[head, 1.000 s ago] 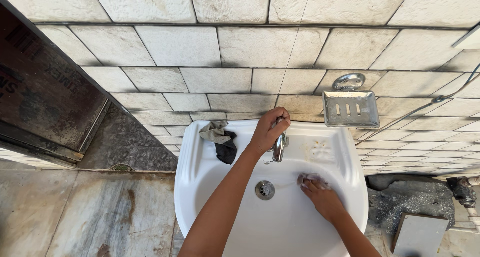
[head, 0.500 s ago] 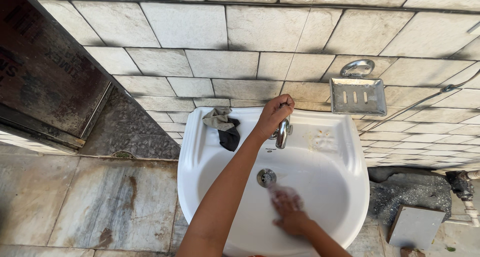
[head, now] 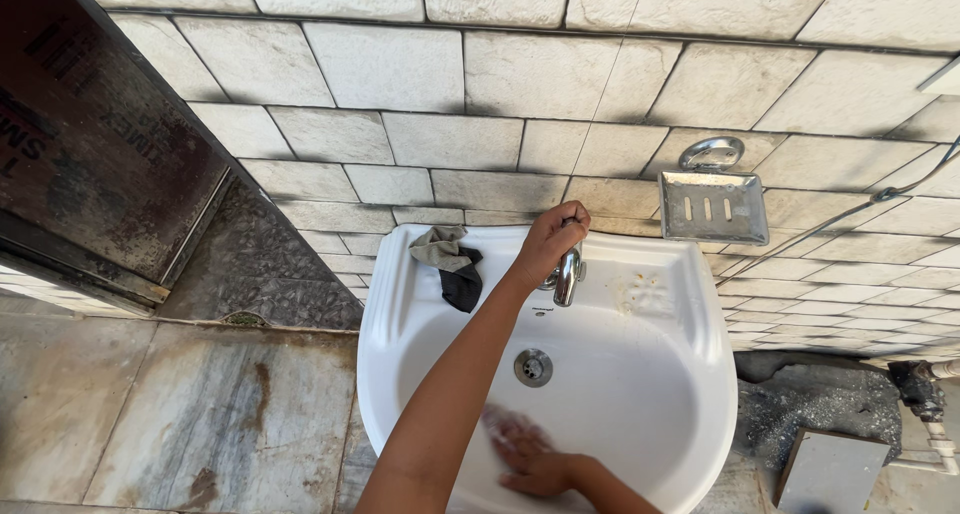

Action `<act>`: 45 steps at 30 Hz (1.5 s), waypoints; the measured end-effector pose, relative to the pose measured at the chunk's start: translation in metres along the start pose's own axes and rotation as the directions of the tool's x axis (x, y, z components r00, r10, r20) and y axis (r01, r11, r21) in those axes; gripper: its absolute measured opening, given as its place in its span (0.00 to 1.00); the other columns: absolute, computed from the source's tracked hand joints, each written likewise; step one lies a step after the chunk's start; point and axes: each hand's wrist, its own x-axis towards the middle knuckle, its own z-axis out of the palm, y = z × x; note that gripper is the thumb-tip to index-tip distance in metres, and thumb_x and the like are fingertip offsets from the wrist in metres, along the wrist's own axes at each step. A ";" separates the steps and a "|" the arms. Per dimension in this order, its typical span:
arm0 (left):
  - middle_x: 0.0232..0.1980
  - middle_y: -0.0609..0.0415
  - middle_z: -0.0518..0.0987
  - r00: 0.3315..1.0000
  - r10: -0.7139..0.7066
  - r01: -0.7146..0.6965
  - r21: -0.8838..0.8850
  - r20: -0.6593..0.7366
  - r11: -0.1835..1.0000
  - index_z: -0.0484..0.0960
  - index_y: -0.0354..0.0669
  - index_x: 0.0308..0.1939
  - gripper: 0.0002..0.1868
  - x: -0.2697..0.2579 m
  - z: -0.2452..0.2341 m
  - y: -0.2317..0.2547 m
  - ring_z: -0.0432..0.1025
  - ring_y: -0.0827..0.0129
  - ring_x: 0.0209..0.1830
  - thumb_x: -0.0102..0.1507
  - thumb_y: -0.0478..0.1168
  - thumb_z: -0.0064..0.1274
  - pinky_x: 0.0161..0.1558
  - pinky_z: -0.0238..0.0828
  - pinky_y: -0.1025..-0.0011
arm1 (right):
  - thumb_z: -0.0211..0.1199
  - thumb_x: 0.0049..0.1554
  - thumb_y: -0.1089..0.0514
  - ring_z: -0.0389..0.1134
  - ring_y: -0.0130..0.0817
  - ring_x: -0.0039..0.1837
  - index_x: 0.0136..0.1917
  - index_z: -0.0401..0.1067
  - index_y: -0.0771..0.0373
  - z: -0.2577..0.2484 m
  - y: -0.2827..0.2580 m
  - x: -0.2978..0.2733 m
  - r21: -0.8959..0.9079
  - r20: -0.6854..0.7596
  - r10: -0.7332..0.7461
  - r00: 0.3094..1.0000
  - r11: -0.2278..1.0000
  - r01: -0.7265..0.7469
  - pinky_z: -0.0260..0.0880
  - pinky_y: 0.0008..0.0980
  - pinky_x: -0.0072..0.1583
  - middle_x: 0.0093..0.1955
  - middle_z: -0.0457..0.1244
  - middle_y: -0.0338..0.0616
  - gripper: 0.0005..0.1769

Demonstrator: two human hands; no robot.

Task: The person cleans a wall-mounted metal soap dish using a cloth and a bar of soap. They scrub the dish thoroughly, then wipe the sink basin and the faucet area with the cloth.

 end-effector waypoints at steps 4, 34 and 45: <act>0.31 0.65 0.63 1.000 -0.008 0.008 0.016 -0.007 1.000 0.69 0.44 0.31 0.05 0.002 0.001 0.000 0.53 0.80 0.30 0.61 0.38 0.46 0.35 0.53 0.76 | 0.43 0.64 0.30 0.17 0.45 0.87 0.84 0.30 0.54 -0.036 0.107 -0.074 -0.265 -0.514 0.441 0.736 0.735 -0.625 0.13 0.51 0.81 0.88 0.23 0.46 0.48; 0.31 0.64 0.64 1.000 -0.009 0.008 -0.022 -0.024 1.000 0.68 0.44 0.32 0.05 0.001 0.001 -0.003 0.52 0.79 0.30 0.62 0.37 0.45 0.35 0.52 0.76 | 0.49 0.56 0.65 0.57 0.51 0.76 0.83 0.55 0.43 -0.005 -0.027 -0.019 0.298 -0.090 0.049 0.995 0.954 -0.020 0.55 0.43 0.75 0.79 0.56 0.49 0.43; 0.32 0.63 0.65 1.000 0.027 -0.027 -0.026 -0.011 0.999 0.69 0.42 0.32 0.05 0.002 0.001 -0.003 0.53 0.79 0.31 0.62 0.38 0.44 0.37 0.53 0.75 | 0.67 0.55 0.62 0.72 0.33 0.45 0.59 0.76 0.70 -0.029 0.024 -0.044 0.902 -0.417 0.634 0.651 0.201 0.382 0.75 0.32 0.48 0.49 0.72 0.52 0.18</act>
